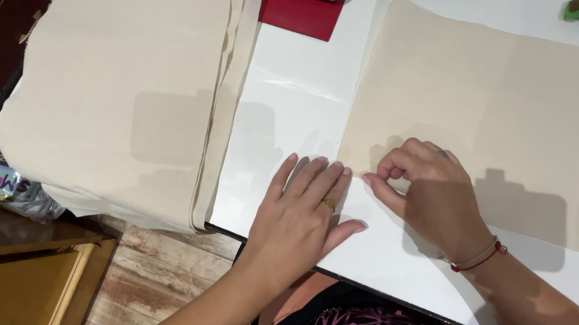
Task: Folding the edge of a fabric piece and securing it with sewing pins
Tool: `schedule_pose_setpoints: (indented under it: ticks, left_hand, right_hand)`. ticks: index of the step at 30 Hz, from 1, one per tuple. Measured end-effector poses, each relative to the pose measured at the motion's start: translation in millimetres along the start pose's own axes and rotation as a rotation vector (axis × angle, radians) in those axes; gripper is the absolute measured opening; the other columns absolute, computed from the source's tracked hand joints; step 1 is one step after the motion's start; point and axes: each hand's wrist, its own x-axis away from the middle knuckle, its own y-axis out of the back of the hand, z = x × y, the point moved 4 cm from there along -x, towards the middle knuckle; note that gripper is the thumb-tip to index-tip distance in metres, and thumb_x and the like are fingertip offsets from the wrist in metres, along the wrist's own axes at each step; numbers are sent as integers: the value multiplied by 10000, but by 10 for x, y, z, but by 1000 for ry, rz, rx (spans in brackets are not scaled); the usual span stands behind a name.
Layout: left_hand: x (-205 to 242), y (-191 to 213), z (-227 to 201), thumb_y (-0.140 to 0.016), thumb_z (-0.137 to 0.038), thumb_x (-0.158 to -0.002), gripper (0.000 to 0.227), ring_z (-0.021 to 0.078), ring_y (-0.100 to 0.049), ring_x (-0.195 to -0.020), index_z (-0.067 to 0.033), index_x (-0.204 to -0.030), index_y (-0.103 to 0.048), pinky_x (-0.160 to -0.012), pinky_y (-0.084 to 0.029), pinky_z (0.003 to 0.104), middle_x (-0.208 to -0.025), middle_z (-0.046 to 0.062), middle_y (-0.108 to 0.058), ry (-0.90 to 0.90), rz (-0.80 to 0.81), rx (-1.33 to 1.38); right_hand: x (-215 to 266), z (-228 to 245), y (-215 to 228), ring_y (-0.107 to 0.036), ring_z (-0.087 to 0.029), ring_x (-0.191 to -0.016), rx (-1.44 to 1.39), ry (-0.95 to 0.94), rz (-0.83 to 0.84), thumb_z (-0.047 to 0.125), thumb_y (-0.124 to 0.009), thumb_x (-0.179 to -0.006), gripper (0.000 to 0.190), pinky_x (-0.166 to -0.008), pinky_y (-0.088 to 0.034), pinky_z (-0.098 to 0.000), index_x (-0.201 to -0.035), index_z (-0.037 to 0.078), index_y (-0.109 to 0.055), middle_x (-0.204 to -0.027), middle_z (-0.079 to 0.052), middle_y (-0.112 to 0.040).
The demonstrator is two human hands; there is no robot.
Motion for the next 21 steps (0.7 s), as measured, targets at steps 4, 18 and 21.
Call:
schedule_pose_setpoints:
  ticks: [4,18,21]
  left_hand:
    - [4,-21,-44,-540,-514,-1010,692,378,-520,-1363,72,-1374,-609,-1206,-246,611,-1383,213,-622,7,42,-7]
    - [10,-37,-161,-407,-739,-971,767,322,-525,-1294,-197,-1491,-565,-1257,-245,537,-1293,92,-616,3,4,-361]
    - [9,-45,-165,-409,-765,-958,764,319,-509,-1320,-243,-1496,-557,-1270,-218,533,-1289,91,-611,0,11,-391]
  right_hand:
    - [-7,18,24,-653,-164,-850,-16,-14,4,263,-760,-910,145,-824,-492,-335,-803,188,-695,-791,33,-625]
    - [141,-168,141,-570,-141,-677,-97,186,-78,284,-767,-903,125,-706,-467,-306,-872,186,-697,-812,41,-619]
    - [174,-230,164,-573,-139,-669,-68,133,-47,310,-732,-919,121,-703,-479,-301,-890,196,-707,-798,46,-606]
